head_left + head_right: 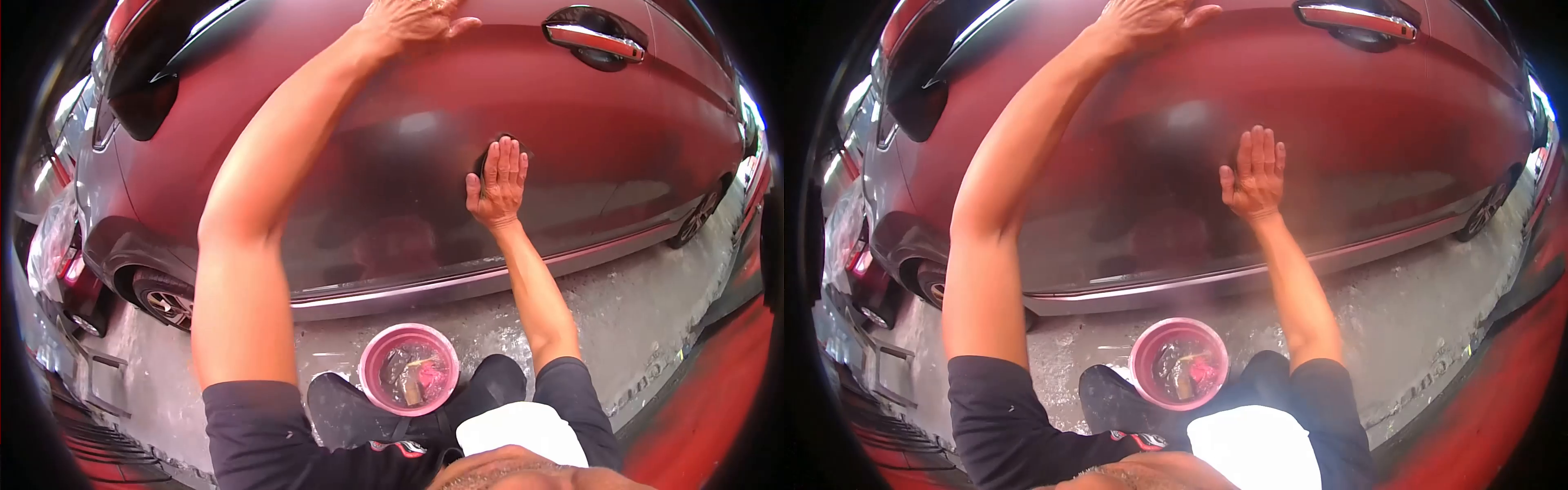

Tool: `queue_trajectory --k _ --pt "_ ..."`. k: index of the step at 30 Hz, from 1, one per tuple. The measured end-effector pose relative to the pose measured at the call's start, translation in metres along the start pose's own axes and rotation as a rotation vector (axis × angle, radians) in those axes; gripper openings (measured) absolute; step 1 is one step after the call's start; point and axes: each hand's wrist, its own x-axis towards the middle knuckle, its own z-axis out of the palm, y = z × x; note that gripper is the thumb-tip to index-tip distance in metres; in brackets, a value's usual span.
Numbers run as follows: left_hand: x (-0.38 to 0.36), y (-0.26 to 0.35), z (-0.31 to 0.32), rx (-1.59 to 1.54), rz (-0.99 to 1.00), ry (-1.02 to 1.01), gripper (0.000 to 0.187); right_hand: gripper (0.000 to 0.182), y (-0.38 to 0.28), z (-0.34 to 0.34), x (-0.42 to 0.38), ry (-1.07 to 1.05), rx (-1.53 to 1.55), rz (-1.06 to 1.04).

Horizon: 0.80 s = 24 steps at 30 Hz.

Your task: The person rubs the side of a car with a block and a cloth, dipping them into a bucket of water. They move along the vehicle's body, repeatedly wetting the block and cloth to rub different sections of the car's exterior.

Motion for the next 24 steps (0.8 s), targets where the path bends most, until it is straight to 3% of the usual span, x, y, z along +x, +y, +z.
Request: queue_trajectory --k 2,4,6,7,8,9,13,15,17,21,22,24 --pt "0.007 -0.001 -0.003 0.092 -0.022 0.106 0.074 0.068 0.002 0.002 0.002 0.018 0.002 -0.006" --pt "-0.013 -0.014 -0.016 0.115 -0.038 -0.031 0.081 0.067 0.003 0.005 0.005 0.037 0.017 -0.014" --pt "-0.06 -0.038 -0.043 0.022 -0.385 -0.143 0.092 0.066 0.002 0.004 0.001 0.04 0.028 -0.008" --pt "-0.09 -0.051 -0.057 0.315 -0.165 0.029 0.064 0.066 0.001 0.004 0.001 0.037 0.026 -0.003" --pt "-0.128 -0.072 -0.06 0.386 -0.126 0.118 0.062 0.066 0.0 0.004 0.001 0.031 0.029 0.005" --pt "-0.168 -0.092 -0.064 0.258 -0.175 0.033 0.081 0.066 -0.002 0.004 0.002 0.042 0.027 0.003" --pt "-0.239 -0.089 -0.065 0.275 -0.21 0.038 0.077 0.066 -0.002 0.002 0.003 0.038 0.015 -0.006" --pt "-0.229 -0.07 -0.053 0.301 -0.295 0.123 0.075 0.065 -0.004 0.005 0.003 0.064 0.019 0.007" --pt "-0.171 -0.012 -0.043 0.296 -0.21 0.025 0.067 0.064 -0.003 0.006 0.004 0.08 0.022 0.009" --pt "-0.048 0.085 0.026 0.077 -0.16 0.155 0.057 0.067 0.001 0.0 -0.002 0.024 0.013 -0.008" --pt "-0.022 0.104 0.036 -0.037 -0.06 0.031 0.057 0.068 0.002 0.003 0.002 0.015 0.021 -0.022" --pt "0.002 0.148 0.07 -0.073 0.069 -0.022 0.06 0.069 0.002 0.001 0.003 -0.015 0.034 -0.014"
